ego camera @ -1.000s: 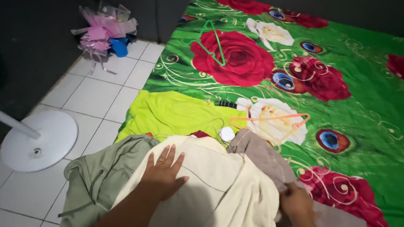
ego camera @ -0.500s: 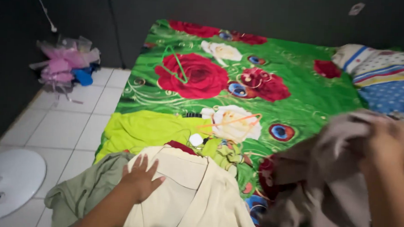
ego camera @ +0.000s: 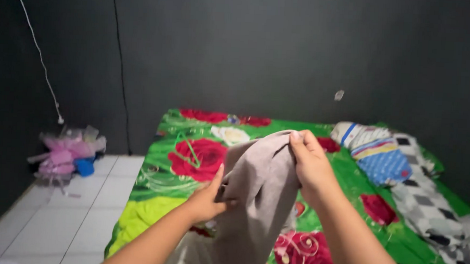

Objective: Placing a cardigan on a hanger, buttoning it up, and hanging it inside a closet.

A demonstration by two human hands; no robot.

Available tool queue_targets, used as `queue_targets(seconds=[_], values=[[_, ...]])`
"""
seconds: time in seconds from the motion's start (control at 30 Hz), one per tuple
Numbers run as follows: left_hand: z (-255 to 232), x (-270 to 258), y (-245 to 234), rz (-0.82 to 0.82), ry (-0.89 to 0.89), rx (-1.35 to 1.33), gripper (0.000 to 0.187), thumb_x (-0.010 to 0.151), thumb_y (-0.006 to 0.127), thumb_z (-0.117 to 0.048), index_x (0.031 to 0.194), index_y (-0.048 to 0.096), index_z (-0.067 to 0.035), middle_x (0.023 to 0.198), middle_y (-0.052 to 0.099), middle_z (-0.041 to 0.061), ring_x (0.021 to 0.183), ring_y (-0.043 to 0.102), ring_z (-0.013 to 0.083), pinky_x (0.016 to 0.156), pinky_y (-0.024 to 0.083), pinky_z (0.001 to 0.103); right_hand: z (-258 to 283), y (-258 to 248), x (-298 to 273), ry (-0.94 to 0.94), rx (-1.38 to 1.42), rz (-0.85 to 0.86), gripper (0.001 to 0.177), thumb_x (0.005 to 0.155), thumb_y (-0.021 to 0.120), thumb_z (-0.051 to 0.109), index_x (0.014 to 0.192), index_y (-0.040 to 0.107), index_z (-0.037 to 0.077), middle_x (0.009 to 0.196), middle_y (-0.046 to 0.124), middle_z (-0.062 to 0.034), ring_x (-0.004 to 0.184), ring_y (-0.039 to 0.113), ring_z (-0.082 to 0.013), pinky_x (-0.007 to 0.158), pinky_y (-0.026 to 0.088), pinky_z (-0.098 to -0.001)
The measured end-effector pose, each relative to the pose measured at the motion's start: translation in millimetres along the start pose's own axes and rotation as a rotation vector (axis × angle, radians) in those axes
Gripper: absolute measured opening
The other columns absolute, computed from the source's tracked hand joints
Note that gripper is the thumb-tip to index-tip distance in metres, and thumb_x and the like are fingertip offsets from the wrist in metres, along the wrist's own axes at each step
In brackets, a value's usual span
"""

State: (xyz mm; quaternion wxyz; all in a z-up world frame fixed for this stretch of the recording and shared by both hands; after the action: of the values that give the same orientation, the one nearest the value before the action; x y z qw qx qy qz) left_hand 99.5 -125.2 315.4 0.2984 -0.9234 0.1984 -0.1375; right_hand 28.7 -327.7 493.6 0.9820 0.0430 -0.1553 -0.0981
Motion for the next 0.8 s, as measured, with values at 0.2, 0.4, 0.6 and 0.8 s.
queue_targets(seconds=[0.2, 0.4, 0.6, 0.8], values=[[-9.0, 11.8, -97.4, -0.249, 0.247, 0.043, 0.02, 0.095, 0.06, -0.025, 0.093, 0.065, -0.006, 0.088, 0.067, 0.018, 0.083, 0.068, 0.0321, 0.078, 0.054, 0.043, 72.4, -7.3, -3.3, -0.195, -0.145, 0.053, 0.029, 0.108, 0.047, 0.033, 0.096, 0.061, 0.01, 0.085, 0.057, 0.0059, 0.079, 0.048, -0.0053, 0.072, 0.043, -0.0256], [-92.1, -23.1, -252.8, -0.534, 0.479, 0.088, 0.028, 0.106, 0.048, -0.029, 0.097, 0.056, -0.004, 0.088, 0.06, 0.02, 0.083, 0.061, 0.0358, 0.079, 0.05, 0.044, 93.2, -16.0, -5.6, -0.147, -0.34, 0.242, 0.033, 0.112, 0.053, 0.034, 0.101, 0.063, 0.004, 0.089, 0.056, 0.0036, 0.082, 0.047, -0.0071, 0.072, 0.042, -0.0262], [-120.5, -72.2, -311.8, -0.61, 0.156, 0.092, 0.03, 0.105, 0.049, -0.035, 0.108, 0.062, -0.008, 0.088, 0.068, 0.022, 0.081, 0.066, 0.0383, 0.08, 0.053, 0.046, 54.2, 2.5, -22.0, 0.288, -0.317, 0.454, 0.044, 0.1, 0.063, 0.03, 0.129, 0.069, -0.003, 0.119, 0.072, -0.0171, 0.099, 0.066, -0.0235, 0.087, 0.054, -0.0389], [-51.0, -23.6, -287.3, -0.304, -0.14, 0.543, 0.034, 0.087, 0.068, -0.043, 0.107, 0.073, -0.016, 0.105, 0.077, 0.011, 0.1, 0.073, 0.0267, 0.087, 0.055, 0.04, 113.1, 73.5, -48.4, 0.442, 0.217, -0.026, 0.045, 0.104, 0.042, 0.042, 0.119, 0.062, 0.005, 0.113, 0.072, -0.0134, 0.1, 0.067, -0.0253, 0.087, 0.056, -0.0432]])
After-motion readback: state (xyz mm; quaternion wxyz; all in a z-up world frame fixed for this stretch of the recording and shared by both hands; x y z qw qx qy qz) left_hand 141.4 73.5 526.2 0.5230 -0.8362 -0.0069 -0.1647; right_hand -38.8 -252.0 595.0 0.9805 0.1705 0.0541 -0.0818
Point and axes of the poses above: each hand's wrist, its own x-axis towards the middle knuckle, its own y-axis out of the palm, z = x × y, the point moved 10 cm from there along x, towards the middle knuckle
